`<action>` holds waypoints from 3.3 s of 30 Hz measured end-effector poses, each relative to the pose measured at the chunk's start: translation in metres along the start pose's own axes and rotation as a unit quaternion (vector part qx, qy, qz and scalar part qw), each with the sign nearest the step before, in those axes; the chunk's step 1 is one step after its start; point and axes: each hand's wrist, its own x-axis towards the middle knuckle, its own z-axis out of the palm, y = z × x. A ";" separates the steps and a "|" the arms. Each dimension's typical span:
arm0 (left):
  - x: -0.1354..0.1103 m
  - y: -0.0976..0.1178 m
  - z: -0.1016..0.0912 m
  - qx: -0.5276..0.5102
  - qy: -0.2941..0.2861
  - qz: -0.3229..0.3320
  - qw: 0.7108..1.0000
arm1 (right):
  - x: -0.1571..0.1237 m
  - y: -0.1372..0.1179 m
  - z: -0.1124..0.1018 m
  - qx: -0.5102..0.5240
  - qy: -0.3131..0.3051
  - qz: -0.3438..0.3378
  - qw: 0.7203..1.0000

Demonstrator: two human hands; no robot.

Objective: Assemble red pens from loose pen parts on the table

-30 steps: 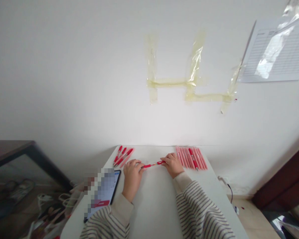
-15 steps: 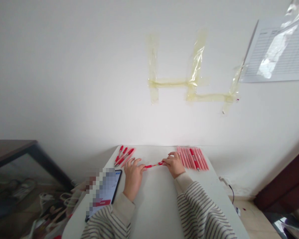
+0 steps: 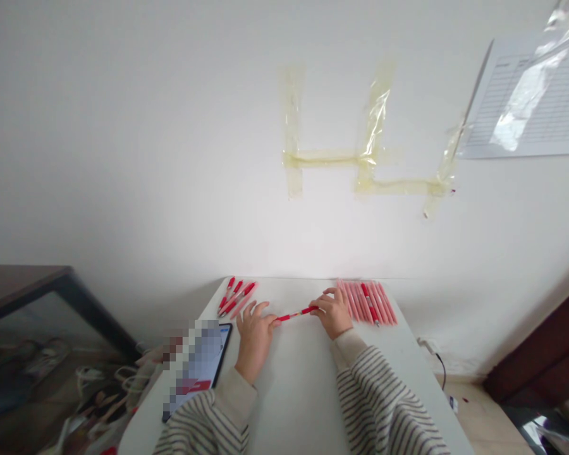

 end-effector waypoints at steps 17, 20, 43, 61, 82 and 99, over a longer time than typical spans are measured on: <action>-0.002 0.008 -0.014 -0.035 0.005 -0.044 0.998 | -0.001 -0.008 0.006 0.040 -0.025 0.034 0.998; -0.003 0.007 -0.013 -0.033 0.008 -0.040 0.999 | -0.001 -0.009 0.007 0.049 -0.016 0.046 0.998; -0.003 0.012 -0.019 -0.038 0.007 -0.054 0.998 | 0.000 -0.010 0.002 0.035 -0.033 0.009 0.999; -0.003 0.011 -0.016 -0.023 0.015 -0.059 0.998 | 0.000 -0.020 -0.003 0.015 -0.073 0.031 0.997; -0.003 0.012 -0.017 -0.037 0.011 -0.055 0.998 | 0.000 -0.020 -0.001 0.019 -0.072 0.026 0.997; -0.003 0.012 -0.017 -0.047 0.020 -0.054 0.997 | -0.001 -0.019 0.003 0.027 -0.070 0.038 0.996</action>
